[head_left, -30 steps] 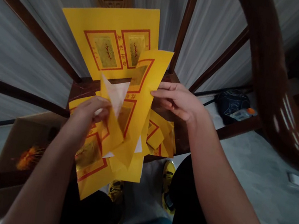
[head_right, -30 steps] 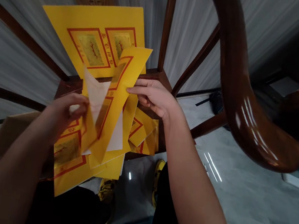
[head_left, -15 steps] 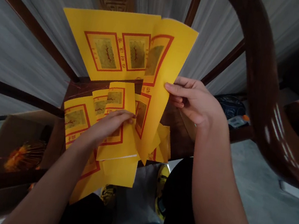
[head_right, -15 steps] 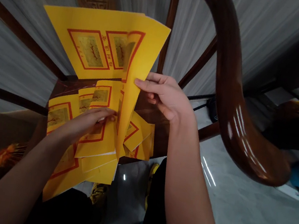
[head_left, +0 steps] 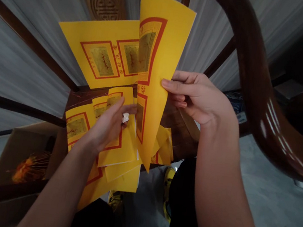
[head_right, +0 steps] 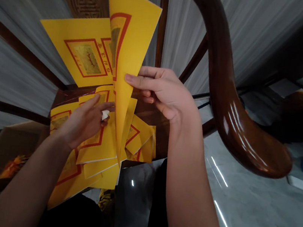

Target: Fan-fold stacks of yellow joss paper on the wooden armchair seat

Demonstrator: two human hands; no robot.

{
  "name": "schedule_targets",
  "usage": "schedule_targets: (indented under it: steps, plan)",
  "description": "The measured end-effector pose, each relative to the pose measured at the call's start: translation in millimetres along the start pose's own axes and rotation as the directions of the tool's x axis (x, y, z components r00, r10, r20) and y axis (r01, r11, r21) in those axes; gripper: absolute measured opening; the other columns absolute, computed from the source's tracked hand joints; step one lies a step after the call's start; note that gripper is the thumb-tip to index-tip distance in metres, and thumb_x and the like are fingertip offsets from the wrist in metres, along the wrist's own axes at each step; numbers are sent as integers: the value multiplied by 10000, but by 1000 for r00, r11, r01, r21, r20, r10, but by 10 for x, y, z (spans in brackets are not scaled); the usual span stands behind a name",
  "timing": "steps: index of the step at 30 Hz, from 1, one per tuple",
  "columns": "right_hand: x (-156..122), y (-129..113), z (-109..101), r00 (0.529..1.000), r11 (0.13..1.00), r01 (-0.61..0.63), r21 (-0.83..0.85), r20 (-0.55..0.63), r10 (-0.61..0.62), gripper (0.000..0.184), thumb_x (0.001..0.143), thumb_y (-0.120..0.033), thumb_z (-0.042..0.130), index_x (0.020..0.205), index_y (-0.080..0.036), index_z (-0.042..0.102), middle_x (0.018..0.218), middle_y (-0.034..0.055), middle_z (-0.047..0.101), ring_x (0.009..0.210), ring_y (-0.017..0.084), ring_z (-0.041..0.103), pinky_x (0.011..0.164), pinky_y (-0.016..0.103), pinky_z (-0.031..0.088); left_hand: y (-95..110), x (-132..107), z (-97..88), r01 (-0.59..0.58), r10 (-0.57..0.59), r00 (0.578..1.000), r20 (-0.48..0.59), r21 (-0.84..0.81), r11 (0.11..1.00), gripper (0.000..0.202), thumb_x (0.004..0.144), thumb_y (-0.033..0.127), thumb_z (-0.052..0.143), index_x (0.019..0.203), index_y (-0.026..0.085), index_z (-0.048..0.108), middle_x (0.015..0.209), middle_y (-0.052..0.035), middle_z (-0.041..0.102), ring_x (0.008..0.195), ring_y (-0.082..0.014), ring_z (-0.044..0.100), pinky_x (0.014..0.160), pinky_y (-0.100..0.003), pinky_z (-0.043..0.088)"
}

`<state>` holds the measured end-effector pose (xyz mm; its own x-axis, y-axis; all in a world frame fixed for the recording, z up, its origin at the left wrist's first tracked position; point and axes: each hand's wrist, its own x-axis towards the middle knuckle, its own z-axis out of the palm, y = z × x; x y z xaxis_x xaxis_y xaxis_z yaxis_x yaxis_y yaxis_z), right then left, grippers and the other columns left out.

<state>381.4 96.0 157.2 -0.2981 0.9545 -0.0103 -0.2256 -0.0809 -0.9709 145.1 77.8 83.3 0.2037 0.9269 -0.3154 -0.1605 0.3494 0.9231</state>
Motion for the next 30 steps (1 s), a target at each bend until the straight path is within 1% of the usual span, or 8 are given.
schedule_targets:
  steps: [5,9,15,20,23,26,28,30]
  plan:
    - [76,103,52,999,999,-40,-21,0,40,242,736,-236,962,820,-182,742,715,-30,635,547,47,469,423,182,325,65,-101,89,-145,145,989,12,-15,989,525,913,660,665,1171,213,761,1218,-92,746,1070,-268,666,853,-329,523]
    - [116,160,119,999,998,-49,-35,-17,48,225,751,-235,955,787,-179,739,717,-23,636,548,42,461,432,178,327,35,-229,218,-181,180,984,6,37,983,478,882,574,759,1274,301,731,1243,-64,746,1262,-323,633,1006,-411,529]
    - [170,264,228,999,993,-55,-104,-4,54,228,741,-291,962,776,-194,759,697,0,640,565,77,480,438,207,361,7,-397,325,23,-38,990,137,103,994,654,778,456,898,1363,275,667,1288,-73,742,1180,-342,696,916,-403,578]
    - [220,377,280,995,991,-103,-90,-27,100,341,695,-433,989,757,-209,739,675,11,646,584,110,534,472,241,433,-21,-406,378,100,-82,977,196,-81,992,650,759,380,899,1357,249,678,1159,-78,783,1055,-340,745,901,-442,613]
    - [241,419,295,995,996,-83,-16,-57,82,388,698,-493,978,805,-213,732,726,20,688,656,141,619,535,249,494,3,-375,379,72,-49,985,163,-134,988,545,751,402,870,1243,212,733,1118,-75,793,1087,-360,734,936,-450,610]
    - [252,430,294,994,997,-28,66,-100,35,379,758,-517,933,852,-216,722,769,16,710,731,161,671,619,257,545,66,-358,329,-44,62,991,118,-150,988,487,780,396,803,1218,192,743,1133,-79,787,1142,-385,711,966,-467,599]
    - [263,438,272,987,995,-15,94,-157,30,343,822,-515,881,880,-220,716,777,14,714,754,173,686,666,278,568,120,-372,266,-143,155,986,67,-148,979,497,837,461,748,1270,219,721,1174,-79,771,1185,-396,691,957,-472,598]
    - [288,471,237,976,994,-29,101,-212,50,292,870,-478,840,873,-220,704,768,18,710,751,187,690,689,303,579,173,-412,191,-163,159,986,-44,-93,982,500,898,580,665,1292,274,702,1203,-71,753,1217,-409,672,906,-470,608]
